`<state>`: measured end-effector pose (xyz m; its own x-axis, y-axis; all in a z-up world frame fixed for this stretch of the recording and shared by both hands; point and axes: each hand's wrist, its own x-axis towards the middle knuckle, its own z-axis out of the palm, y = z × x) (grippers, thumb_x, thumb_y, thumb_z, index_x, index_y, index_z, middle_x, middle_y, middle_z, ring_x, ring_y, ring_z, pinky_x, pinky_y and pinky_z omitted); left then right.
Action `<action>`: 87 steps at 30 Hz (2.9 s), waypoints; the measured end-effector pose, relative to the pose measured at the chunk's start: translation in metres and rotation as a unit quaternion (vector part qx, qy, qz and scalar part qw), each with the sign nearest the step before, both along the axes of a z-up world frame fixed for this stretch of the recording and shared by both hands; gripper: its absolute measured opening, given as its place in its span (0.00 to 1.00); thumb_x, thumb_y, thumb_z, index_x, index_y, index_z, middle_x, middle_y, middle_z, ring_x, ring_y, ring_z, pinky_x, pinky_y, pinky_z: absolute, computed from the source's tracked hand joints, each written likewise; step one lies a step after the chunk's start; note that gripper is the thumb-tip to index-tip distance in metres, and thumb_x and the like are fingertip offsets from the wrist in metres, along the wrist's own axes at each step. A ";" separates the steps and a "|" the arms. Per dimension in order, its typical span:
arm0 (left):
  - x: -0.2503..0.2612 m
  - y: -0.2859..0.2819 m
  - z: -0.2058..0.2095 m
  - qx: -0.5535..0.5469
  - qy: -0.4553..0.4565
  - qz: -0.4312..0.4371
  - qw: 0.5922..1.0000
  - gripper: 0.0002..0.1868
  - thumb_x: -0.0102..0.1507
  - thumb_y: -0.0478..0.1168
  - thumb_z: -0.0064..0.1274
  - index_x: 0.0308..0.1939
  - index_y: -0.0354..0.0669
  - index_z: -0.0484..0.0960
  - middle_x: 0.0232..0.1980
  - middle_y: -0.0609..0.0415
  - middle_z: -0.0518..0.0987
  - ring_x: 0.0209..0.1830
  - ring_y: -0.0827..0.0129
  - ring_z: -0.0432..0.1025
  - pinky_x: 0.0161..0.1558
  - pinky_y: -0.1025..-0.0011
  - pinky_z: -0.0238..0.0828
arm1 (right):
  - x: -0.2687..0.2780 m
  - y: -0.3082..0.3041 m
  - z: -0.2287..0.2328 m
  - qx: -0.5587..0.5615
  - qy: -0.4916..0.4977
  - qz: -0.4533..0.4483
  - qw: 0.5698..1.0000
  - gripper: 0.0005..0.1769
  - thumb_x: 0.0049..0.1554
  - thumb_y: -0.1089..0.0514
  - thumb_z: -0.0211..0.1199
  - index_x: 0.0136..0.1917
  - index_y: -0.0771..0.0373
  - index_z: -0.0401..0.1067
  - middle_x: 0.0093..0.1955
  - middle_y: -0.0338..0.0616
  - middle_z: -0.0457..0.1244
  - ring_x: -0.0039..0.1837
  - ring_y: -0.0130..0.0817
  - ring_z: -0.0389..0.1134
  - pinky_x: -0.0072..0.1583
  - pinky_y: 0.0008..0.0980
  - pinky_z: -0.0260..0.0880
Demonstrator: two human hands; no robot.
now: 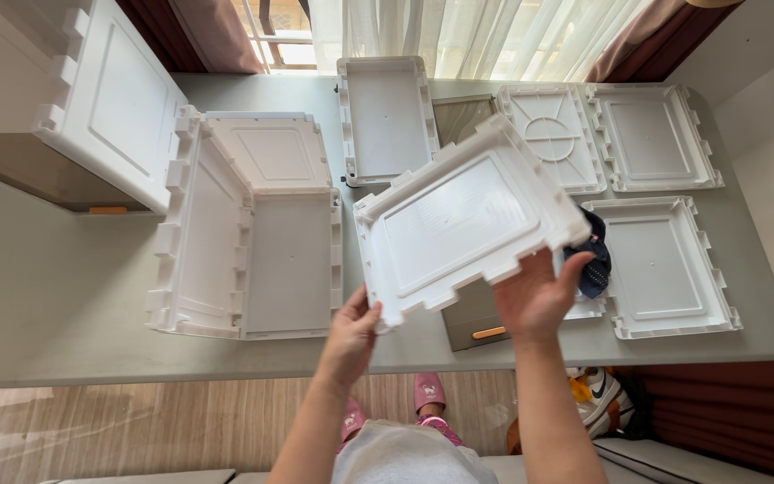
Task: The person assembles a white plastic storage box by snapping together side panels and inserting a translucent front panel with a handle. They then wipe the exterior of a separate white plastic box with a dark cloth.
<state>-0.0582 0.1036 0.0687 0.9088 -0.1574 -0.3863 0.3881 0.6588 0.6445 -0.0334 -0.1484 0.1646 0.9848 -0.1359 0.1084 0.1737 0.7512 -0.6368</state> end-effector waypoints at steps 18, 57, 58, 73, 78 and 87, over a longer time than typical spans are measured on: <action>-0.023 0.064 0.009 0.246 0.045 -0.082 0.965 0.27 0.66 0.48 0.50 0.68 0.41 0.72 0.59 0.50 0.81 0.56 0.64 0.78 0.57 0.66 0.74 | 0.014 0.029 -0.039 -0.193 0.138 -0.050 0.970 0.34 0.63 0.69 0.55 0.81 0.58 0.57 0.56 0.51 0.66 0.53 0.35 0.71 0.55 0.34 0.75; -0.032 0.105 -0.102 0.767 -0.227 -0.189 0.570 0.27 0.66 0.41 0.48 0.71 0.53 0.69 0.79 0.52 0.59 0.78 0.55 0.53 0.73 0.45 0.49 | 0.094 0.101 0.037 -0.676 0.100 0.047 0.728 0.51 0.51 0.71 0.46 0.85 0.50 0.39 0.73 0.62 0.59 0.68 0.45 0.65 0.69 0.30 0.59; -0.032 0.103 -0.104 0.772 -0.224 -0.188 0.564 0.27 0.67 0.41 0.48 0.71 0.52 0.68 0.79 0.51 0.59 0.78 0.54 0.53 0.73 0.45 0.49 | 0.095 0.103 0.037 -0.681 0.095 0.047 0.724 0.51 0.50 0.71 0.46 0.85 0.50 0.38 0.74 0.63 0.58 0.68 0.47 0.66 0.69 0.32 0.59; -0.015 0.093 -0.113 0.808 -0.210 -0.179 0.520 0.28 0.69 0.46 0.44 0.74 0.49 0.64 0.79 0.49 0.57 0.77 0.50 0.53 0.71 0.42 0.51 | 0.101 0.174 0.071 -0.784 0.017 0.066 0.618 0.52 0.50 0.71 0.47 0.84 0.57 0.32 0.64 0.71 0.61 0.60 0.65 0.67 0.67 0.49 0.64; -0.010 0.093 -0.112 0.799 -0.205 -0.184 0.534 0.28 0.69 0.46 0.43 0.74 0.49 0.64 0.79 0.49 0.57 0.78 0.50 0.53 0.71 0.43 0.51 | 0.107 0.195 0.091 -0.809 0.026 0.095 0.580 0.53 0.48 0.72 0.49 0.83 0.63 0.32 0.55 0.65 0.64 0.56 0.63 0.69 0.61 0.51 0.67; -0.008 0.102 -0.099 0.763 -0.198 -0.215 0.577 0.33 0.65 0.39 0.49 0.75 0.50 0.61 0.81 0.50 0.53 0.80 0.51 0.49 0.74 0.46 0.47 | 0.109 0.205 0.090 -0.798 0.047 0.090 0.594 0.51 0.49 0.70 0.49 0.83 0.67 0.34 0.48 0.65 0.68 0.50 0.57 0.73 0.59 0.47 0.71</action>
<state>-0.0662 0.2055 -0.0299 0.9769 -0.1532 -0.1488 -0.0730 -0.8943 0.4414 0.0755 0.0561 0.2550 0.9796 0.1748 -0.0996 0.0891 -0.8210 -0.5639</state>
